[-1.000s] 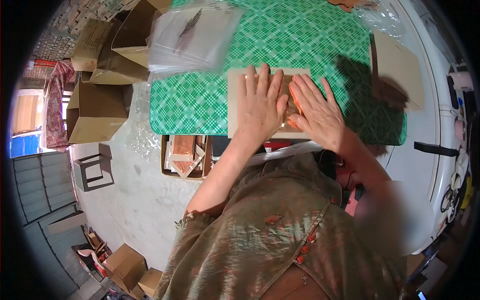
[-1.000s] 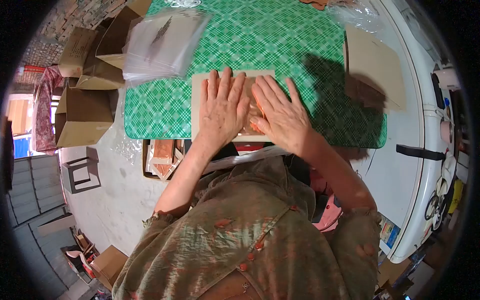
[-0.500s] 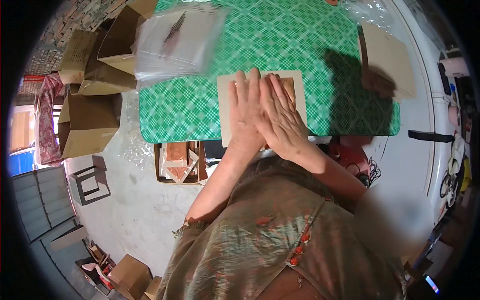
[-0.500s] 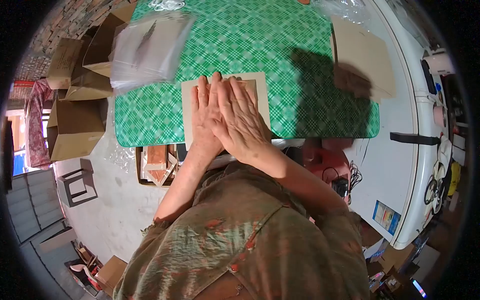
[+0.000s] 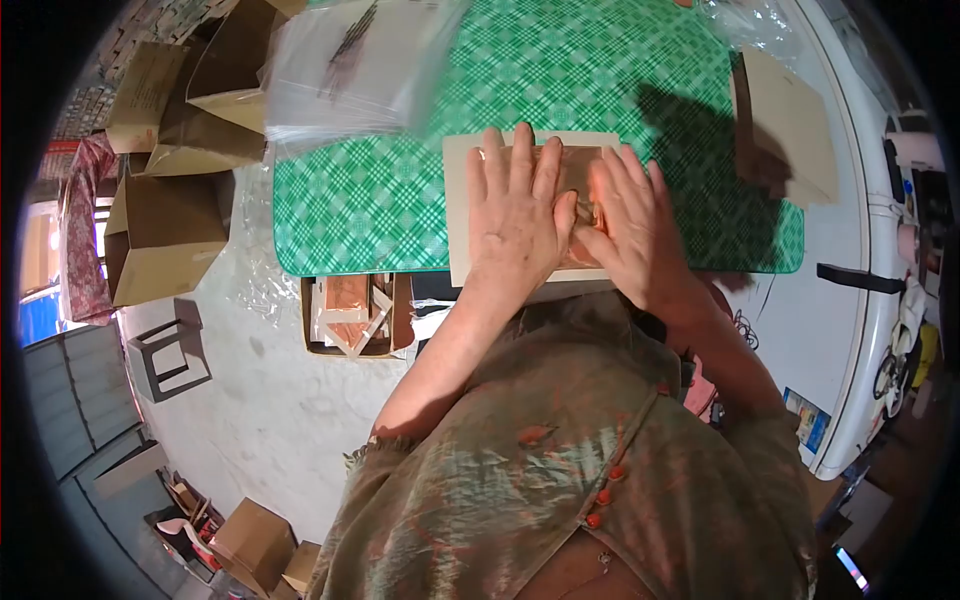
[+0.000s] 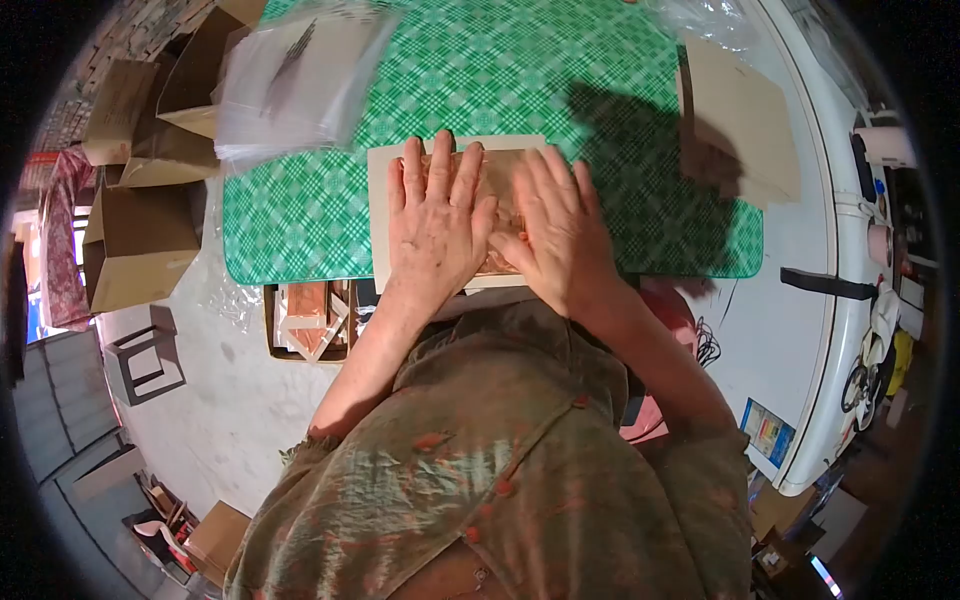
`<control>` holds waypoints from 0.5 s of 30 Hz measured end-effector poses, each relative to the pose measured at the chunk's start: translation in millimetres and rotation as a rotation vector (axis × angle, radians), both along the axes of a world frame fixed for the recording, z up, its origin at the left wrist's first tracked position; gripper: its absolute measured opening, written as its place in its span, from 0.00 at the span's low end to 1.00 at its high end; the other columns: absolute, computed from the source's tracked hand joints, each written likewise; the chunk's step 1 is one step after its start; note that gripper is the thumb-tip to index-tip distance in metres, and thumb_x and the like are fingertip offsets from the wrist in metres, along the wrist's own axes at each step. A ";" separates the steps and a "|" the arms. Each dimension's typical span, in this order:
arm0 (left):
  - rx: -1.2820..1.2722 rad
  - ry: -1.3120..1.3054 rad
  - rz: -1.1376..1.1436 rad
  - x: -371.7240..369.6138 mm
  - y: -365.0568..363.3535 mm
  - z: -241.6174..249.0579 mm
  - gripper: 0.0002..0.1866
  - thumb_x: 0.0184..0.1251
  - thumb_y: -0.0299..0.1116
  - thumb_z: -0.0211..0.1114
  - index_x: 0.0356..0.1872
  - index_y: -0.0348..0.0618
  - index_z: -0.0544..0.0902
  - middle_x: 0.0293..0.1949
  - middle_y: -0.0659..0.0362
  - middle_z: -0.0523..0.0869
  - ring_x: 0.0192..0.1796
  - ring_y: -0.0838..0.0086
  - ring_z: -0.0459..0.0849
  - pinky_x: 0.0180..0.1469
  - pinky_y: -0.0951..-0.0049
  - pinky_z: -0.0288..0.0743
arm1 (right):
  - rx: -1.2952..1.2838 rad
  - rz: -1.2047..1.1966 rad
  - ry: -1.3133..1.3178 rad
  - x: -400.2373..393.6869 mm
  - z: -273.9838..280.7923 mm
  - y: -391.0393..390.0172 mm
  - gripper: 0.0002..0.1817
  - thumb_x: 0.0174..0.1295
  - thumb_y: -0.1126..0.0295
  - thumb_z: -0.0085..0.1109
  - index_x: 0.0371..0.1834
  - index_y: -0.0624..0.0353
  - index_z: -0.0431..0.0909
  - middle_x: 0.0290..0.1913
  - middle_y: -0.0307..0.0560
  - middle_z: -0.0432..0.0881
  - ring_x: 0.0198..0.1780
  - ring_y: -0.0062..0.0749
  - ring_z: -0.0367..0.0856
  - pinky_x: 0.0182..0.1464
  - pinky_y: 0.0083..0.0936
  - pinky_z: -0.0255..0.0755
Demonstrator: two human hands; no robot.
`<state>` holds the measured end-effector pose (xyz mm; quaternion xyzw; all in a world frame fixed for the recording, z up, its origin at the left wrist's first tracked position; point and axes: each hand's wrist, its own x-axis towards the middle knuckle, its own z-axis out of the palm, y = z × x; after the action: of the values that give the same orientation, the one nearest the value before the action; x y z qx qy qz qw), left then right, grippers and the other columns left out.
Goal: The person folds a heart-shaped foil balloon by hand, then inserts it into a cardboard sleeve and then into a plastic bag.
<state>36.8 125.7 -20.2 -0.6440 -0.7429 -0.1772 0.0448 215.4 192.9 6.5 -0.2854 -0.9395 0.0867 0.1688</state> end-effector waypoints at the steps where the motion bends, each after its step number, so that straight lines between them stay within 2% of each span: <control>1: 0.000 0.010 0.004 -0.2 0.9 -1.0 0.33 0.82 0.52 0.54 0.81 0.46 0.71 0.82 0.46 0.67 0.83 0.40 0.58 0.84 0.39 0.48 | -0.042 -0.007 0.034 6.1 7.9 -4.8 0.37 0.70 0.59 0.67 0.76 0.72 0.69 0.75 0.65 0.71 0.81 0.61 0.63 0.83 0.54 0.54; 2: -0.003 0.020 0.009 0.0 1.0 -2.7 0.33 0.83 0.52 0.53 0.82 0.47 0.71 0.82 0.46 0.67 0.83 0.40 0.58 0.84 0.39 0.48 | -0.033 0.036 0.194 13.9 12.8 -16.4 0.31 0.67 0.68 0.68 0.70 0.71 0.73 0.66 0.64 0.77 0.73 0.65 0.71 0.73 0.51 0.69; 4: -0.007 0.026 0.013 0.4 0.6 -3.9 0.33 0.84 0.52 0.52 0.82 0.47 0.70 0.83 0.46 0.67 0.83 0.40 0.58 0.85 0.39 0.47 | -0.230 0.087 0.254 38.9 10.8 -44.2 0.24 0.69 0.71 0.66 0.67 0.68 0.76 0.57 0.59 0.82 0.62 0.59 0.82 0.60 0.44 0.77; 6: -0.010 0.024 0.010 0.6 0.5 -3.4 0.33 0.84 0.52 0.51 0.83 0.47 0.70 0.83 0.46 0.66 0.84 0.40 0.58 0.85 0.39 0.46 | -0.869 -0.058 0.051 51.8 4.0 -71.0 0.17 0.76 0.70 0.61 0.63 0.66 0.79 0.51 0.56 0.86 0.49 0.48 0.88 0.51 0.38 0.79; 9: -0.017 0.050 0.012 1.3 0.9 -5.8 0.33 0.84 0.52 0.51 0.83 0.48 0.69 0.84 0.46 0.65 0.84 0.41 0.57 0.85 0.39 0.45 | -1.250 -0.191 0.327 40.9 -40.1 -86.9 0.16 0.83 0.65 0.55 0.63 0.66 0.79 0.52 0.53 0.89 0.44 0.38 0.90 0.48 0.31 0.81; 10: -0.026 0.062 0.013 1.7 1.0 -6.1 0.34 0.84 0.52 0.51 0.83 0.48 0.69 0.84 0.46 0.65 0.84 0.40 0.57 0.85 0.39 0.45 | -1.447 -0.171 0.599 29.1 -44.7 -88.6 0.19 0.86 0.62 0.51 0.65 0.69 0.78 0.55 0.56 0.89 0.48 0.39 0.92 0.49 0.32 0.85; 13: -0.050 0.080 0.019 3.1 0.8 -6.9 0.34 0.84 0.53 0.51 0.84 0.48 0.68 0.84 0.47 0.63 0.85 0.40 0.56 0.86 0.39 0.44 | -1.678 -0.150 0.778 11.3 -42.3 -85.2 0.29 0.88 0.54 0.44 0.68 0.75 0.73 0.62 0.64 0.85 0.56 0.50 0.91 0.55 0.39 0.87; 14: -0.054 0.071 0.021 5.1 -0.5 -7.5 0.35 0.84 0.54 0.51 0.84 0.48 0.68 0.84 0.47 0.63 0.85 0.40 0.56 0.86 0.39 0.44 | -1.660 -0.088 0.774 9.5 -43.6 -86.5 0.32 0.88 0.52 0.43 0.71 0.78 0.68 0.63 0.72 0.83 0.59 0.58 0.90 0.56 0.47 0.89; 15: -0.059 0.060 0.025 7.4 -2.5 -7.7 0.35 0.84 0.54 0.51 0.84 0.48 0.68 0.85 0.47 0.63 0.85 0.39 0.55 0.86 0.39 0.44 | -1.665 -0.118 0.756 8.4 -45.4 -87.4 0.32 0.88 0.52 0.43 0.72 0.78 0.68 0.64 0.72 0.82 0.58 0.59 0.90 0.56 0.46 0.89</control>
<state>44.1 123.2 -27.8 -0.6407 -0.7541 -0.1353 0.0504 223.8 105.5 -38.9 -0.3151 -0.4396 0.8147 0.2089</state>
